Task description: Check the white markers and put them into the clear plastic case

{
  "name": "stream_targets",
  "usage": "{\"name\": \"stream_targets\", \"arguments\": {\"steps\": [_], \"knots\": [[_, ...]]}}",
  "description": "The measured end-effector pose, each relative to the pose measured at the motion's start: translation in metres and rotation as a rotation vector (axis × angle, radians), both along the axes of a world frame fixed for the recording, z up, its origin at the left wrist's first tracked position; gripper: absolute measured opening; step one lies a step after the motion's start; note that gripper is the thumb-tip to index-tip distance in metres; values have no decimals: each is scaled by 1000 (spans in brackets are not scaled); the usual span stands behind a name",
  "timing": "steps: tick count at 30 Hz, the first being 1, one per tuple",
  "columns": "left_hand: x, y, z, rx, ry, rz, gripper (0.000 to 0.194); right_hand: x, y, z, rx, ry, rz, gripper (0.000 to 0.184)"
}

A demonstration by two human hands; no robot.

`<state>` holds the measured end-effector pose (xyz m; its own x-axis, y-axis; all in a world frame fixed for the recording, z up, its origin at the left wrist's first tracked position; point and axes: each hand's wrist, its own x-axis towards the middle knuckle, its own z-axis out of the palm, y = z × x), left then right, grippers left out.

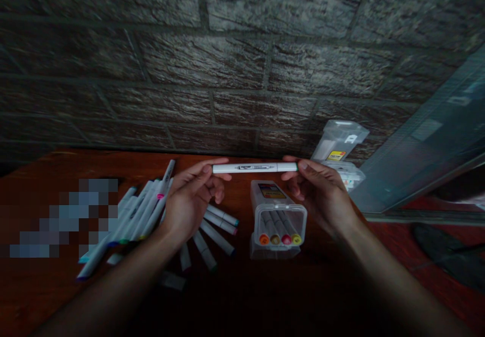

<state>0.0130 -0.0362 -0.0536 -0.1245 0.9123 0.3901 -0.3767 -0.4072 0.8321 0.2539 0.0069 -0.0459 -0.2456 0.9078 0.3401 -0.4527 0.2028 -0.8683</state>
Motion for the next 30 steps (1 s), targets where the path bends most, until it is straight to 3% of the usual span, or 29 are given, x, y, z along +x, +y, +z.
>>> {"name": "stream_targets", "arguments": {"steps": [18, 22, 30], "knots": [[8, -1, 8, 75, 100, 109, 21, 2, 10, -14, 138, -220, -105, 24], [12, 4, 24, 145, 183, 99, 19, 4, 12, -11, 154, -201, -142, 24], [37, 10, 71, 333, 420, 150, 22, 4, 11, -6, 250, -164, -150, 21]]}}
